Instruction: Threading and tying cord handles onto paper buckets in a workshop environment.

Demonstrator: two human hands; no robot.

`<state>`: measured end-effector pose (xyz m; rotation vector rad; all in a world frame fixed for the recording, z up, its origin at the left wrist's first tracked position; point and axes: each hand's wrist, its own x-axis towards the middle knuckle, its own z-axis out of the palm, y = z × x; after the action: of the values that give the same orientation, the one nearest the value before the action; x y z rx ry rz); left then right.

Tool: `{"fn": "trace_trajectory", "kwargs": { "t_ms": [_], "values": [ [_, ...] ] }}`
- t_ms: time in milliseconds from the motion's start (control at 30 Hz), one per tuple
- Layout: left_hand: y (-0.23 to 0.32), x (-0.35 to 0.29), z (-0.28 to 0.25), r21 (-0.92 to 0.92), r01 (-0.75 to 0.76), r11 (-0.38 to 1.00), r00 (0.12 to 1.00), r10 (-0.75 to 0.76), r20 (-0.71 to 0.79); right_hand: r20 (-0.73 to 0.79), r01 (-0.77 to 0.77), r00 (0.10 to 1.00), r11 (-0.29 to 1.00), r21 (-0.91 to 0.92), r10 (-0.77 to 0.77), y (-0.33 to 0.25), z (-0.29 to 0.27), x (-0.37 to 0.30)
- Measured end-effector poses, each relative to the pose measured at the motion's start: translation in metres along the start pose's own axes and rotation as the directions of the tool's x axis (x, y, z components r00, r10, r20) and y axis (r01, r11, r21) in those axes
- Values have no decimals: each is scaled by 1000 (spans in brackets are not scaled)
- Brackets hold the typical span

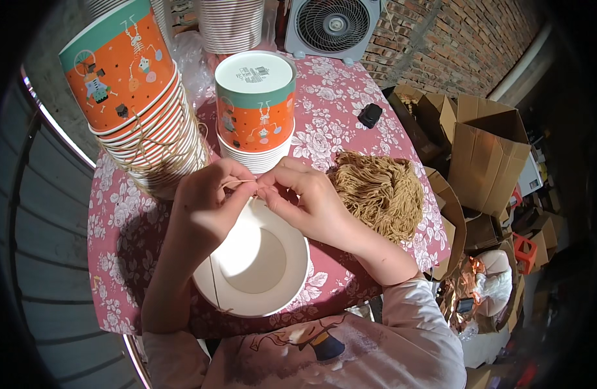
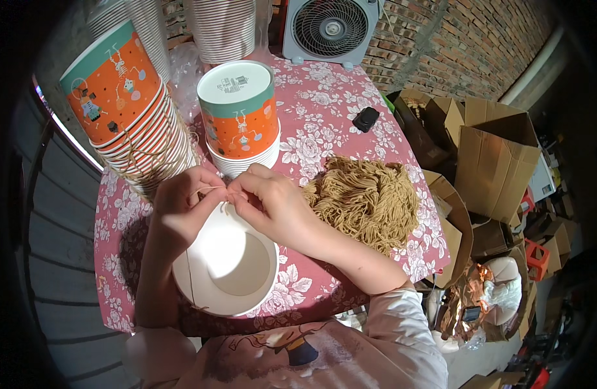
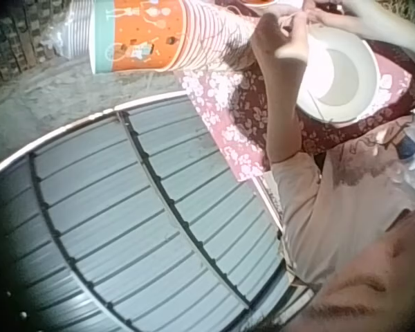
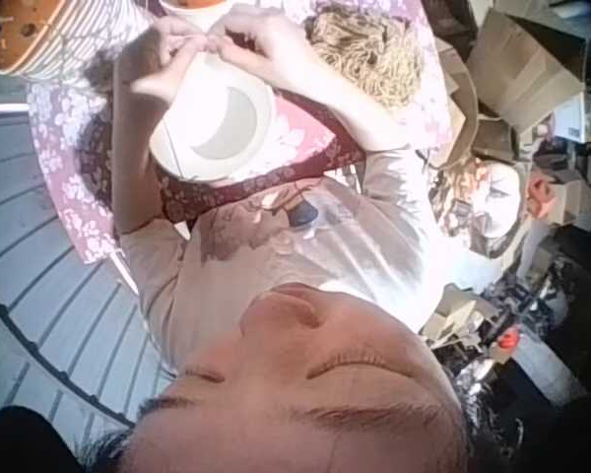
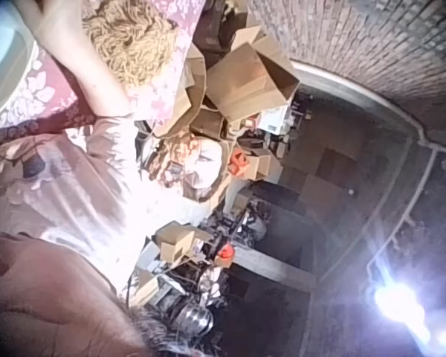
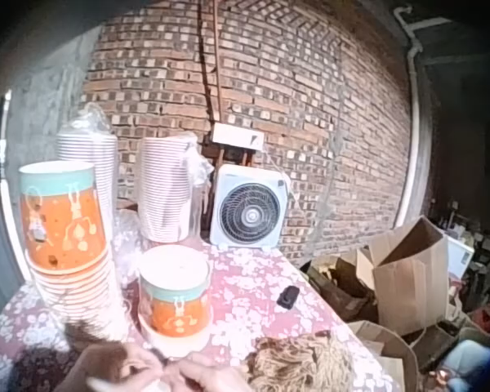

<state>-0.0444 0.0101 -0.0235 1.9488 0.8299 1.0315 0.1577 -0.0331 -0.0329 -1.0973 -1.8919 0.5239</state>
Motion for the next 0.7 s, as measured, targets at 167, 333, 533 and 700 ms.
{"fn": "trace_trajectory", "kwargs": {
  "t_ms": [167, 333, 533, 700],
  "values": [
    [-6, 3, -9, -198, 127, 972, 990, -112, 82, -62, 23, 998, 1000, 3, -22, -5, 2, 0],
    [-6, 7, -11, -381, 256, 888, 959, -185, 215, -51, 67, 996, 998, -15, -68, -1, 3, 1],
    [-6, 12, -15, -325, 334, 885, 928, -248, 278, -71, 63, 996, 996, 57, -59, 1, 5, 0],
    [-8, 12, -13, -323, 356, 877, 914, -256, 314, -54, -33, 998, 982, 185, 43, -1, 6, 0]
  ]
}}
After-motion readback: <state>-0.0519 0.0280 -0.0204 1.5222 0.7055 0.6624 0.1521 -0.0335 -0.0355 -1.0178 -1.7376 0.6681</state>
